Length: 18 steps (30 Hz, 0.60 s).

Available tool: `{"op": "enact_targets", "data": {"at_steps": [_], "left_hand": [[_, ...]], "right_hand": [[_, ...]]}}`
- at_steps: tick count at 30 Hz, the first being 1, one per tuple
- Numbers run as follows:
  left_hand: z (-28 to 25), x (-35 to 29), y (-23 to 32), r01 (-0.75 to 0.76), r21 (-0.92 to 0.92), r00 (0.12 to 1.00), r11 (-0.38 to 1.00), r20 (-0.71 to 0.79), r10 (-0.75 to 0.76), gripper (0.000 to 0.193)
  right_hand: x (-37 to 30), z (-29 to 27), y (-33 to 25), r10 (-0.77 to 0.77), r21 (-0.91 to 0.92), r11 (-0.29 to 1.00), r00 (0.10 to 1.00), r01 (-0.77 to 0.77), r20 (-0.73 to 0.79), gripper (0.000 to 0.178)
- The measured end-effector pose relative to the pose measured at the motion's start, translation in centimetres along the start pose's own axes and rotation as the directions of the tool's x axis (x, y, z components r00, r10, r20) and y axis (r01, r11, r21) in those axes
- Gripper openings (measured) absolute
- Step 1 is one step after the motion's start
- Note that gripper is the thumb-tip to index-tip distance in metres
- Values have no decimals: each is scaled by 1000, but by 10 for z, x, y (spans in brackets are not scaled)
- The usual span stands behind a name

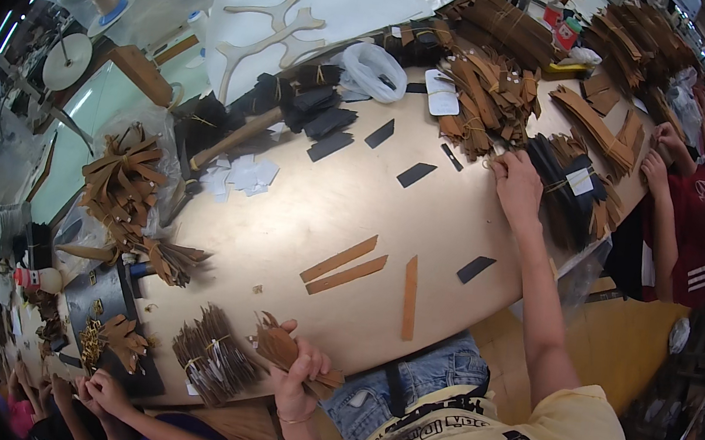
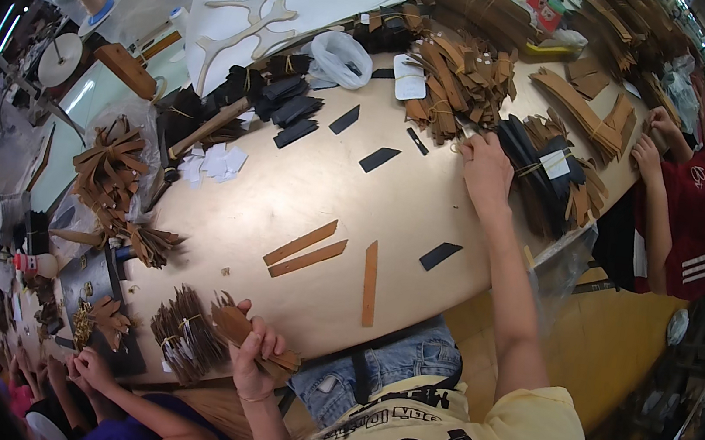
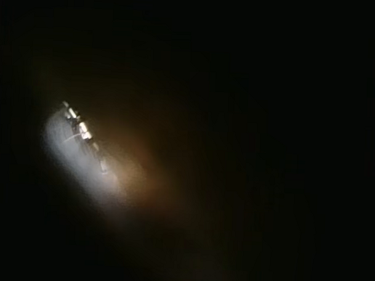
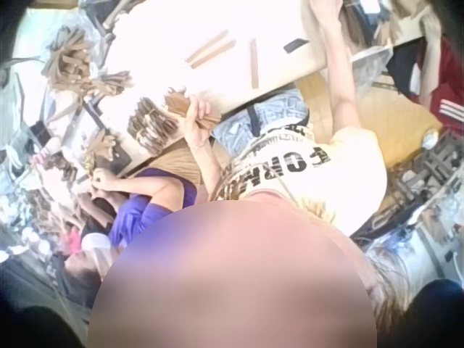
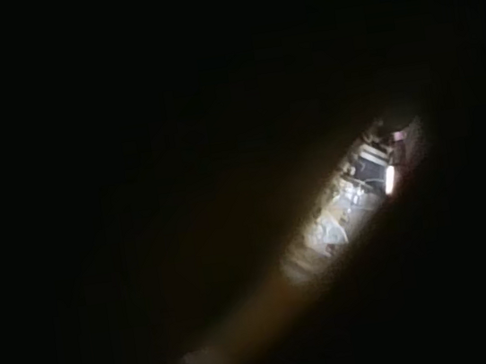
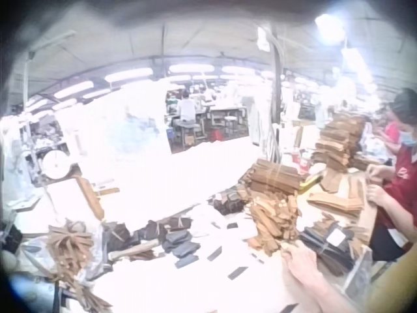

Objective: The person assembles small flat craft pieces by hand at a shared workbench. They pick up individual pieces, align them, and place them into neat rows on the table. The person also gathers and organizes bundles of similar pieces, arranging them for further processing.

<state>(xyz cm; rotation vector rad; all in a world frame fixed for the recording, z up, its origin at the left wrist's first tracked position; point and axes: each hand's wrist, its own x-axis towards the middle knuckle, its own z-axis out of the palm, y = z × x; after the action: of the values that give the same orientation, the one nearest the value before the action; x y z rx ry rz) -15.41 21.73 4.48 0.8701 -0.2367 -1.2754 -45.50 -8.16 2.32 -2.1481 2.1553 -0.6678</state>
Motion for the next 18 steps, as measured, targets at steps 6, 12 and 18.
{"op": "enact_targets", "data": {"at_steps": [6,12,18], "left_hand": [[21,4,-5,10,80,1000,997,-8,-9,50],[51,12,-16,-118,506,991,855,10,131,46],[40,3,-4,-104,577,967,810,-132,218,23]], "right_hand": [[-48,-51,-54,-145,372,919,989,131,10,11],[-130,-74,-137,-573,793,587,776,164,263,8],[-137,-69,-141,-654,868,253,586,-427,479,20]]}}
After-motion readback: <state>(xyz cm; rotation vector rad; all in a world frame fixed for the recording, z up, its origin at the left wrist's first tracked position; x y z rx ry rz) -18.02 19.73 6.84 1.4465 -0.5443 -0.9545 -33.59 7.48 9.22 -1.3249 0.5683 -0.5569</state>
